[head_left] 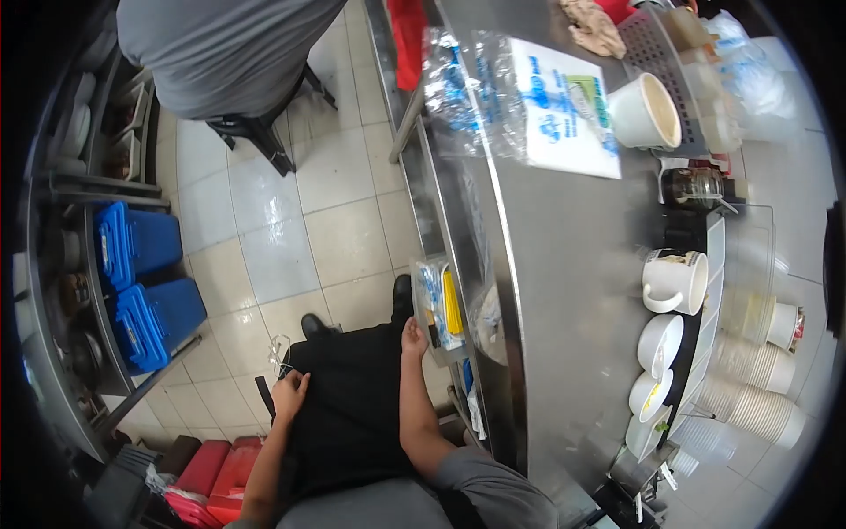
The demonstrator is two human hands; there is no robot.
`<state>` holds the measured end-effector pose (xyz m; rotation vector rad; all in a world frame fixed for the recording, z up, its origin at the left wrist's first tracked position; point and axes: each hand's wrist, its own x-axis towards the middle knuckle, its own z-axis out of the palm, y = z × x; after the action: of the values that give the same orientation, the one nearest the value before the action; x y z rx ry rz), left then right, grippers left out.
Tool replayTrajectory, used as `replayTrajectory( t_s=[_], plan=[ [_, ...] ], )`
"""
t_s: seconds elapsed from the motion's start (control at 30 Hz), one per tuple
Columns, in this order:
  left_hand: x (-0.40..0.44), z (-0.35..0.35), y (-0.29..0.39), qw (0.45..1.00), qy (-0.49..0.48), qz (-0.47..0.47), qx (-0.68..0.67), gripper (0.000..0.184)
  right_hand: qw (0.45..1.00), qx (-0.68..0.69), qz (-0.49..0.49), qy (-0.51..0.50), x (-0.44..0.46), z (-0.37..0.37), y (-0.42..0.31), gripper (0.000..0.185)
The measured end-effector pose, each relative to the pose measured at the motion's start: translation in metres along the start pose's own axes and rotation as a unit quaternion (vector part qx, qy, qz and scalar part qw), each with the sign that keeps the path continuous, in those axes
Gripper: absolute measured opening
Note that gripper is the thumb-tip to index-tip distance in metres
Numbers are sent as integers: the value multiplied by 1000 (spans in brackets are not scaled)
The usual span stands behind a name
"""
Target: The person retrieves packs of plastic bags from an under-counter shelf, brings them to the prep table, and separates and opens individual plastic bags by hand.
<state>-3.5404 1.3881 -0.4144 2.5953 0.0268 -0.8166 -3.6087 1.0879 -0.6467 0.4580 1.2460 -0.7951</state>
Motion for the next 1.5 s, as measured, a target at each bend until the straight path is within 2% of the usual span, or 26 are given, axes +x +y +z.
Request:
replayTrajectory(
  t_s=[0.07,0.1,0.2,0.23,0.27,0.3,0.37,0.5,0.6,0.63,0.73,0.77,0.87,0.93,0.97,1.0,1.03,1.07,1.13,1.17,1.2,1.27,1.37,1.4,1.47,1.5],
  plan=[
    [8,0,6,1000,-9,8,13,32,998,53,-15,28,-17,19,-2,46],
    [15,0,11,1000,-13,11,17,31,993,114,18,10,7,7,-13,52],
    [34,7,29,999,-17,41,29,29,992,111,35,39,-26,47,-24,50],
    [38,11,32,998,-18,51,35,28,987,142,-7,73,-41,64,-23,60],
    [43,12,36,998,-20,61,28,28,985,130,7,-113,-26,56,-28,61],
    [46,15,39,997,-23,68,21,27,988,146,10,-58,-11,50,-43,60],
    [49,17,48,996,-38,79,2,26,989,145,-2,-43,-11,63,-57,59],
    [60,29,62,993,-43,108,-21,25,991,105,-32,-71,3,81,-76,57],
    [72,30,61,989,-83,82,-85,20,994,66,-49,-76,22,84,-78,55],
    [76,30,58,985,-95,91,-115,16,994,55,-52,-78,26,86,-79,54],
    [84,27,51,967,-138,135,-167,19,995,4,-58,-83,36,85,-74,53],
    [86,26,46,960,-189,106,-176,19,994,-24,-62,-85,40,82,-72,52],
    [82,21,34,889,-258,82,-368,17,972,-191,-86,-110,49,71,-66,50],
    [76,21,18,878,-279,130,-367,24,889,-406,-160,-137,88,41,-65,49],
    [72,14,12,876,-297,161,-343,26,725,-660,-169,-102,-20,82,-42,44],
    [67,6,6,874,-316,191,-317,27,498,-844,-177,-95,-38,83,-38,45],
    [61,1,2,886,-336,124,-294,25,466,-862,-132,-148,-39,69,-36,51],
    [53,-14,8,894,-336,115,-274,23,432,-875,-88,-200,-44,58,-32,56],
    [46,-44,32,909,-333,102,-230,20,297,-936,-100,-162,-134,61,-21,58],
    [54,-59,43,924,-281,174,-195,20,227,-958,-105,-139,-183,66,-15,59],
    [69,-73,61,930,-226,244,-159,22,149,-977,-62,-138,-205,59,-14,59],
    [82,-127,133,925,-83,359,-95,28,40,-985,-55,-155,-262,58,-7,57],
    [108,-199,243,896,76,429,-79,37,-59,-920,84,-378,-265,73,0,55],
    [116,-217,278,871,115,473,-64,43,38,-900,53,-432,-300,100,2,45],
    [136,-245,341,816,189,546,-17,53,372,-775,185,-476,-356,165,5,32],
    [146,-253,367,790,222,571,16,57,373,-747,74,-545,-391,215,2,25]
  ],
)
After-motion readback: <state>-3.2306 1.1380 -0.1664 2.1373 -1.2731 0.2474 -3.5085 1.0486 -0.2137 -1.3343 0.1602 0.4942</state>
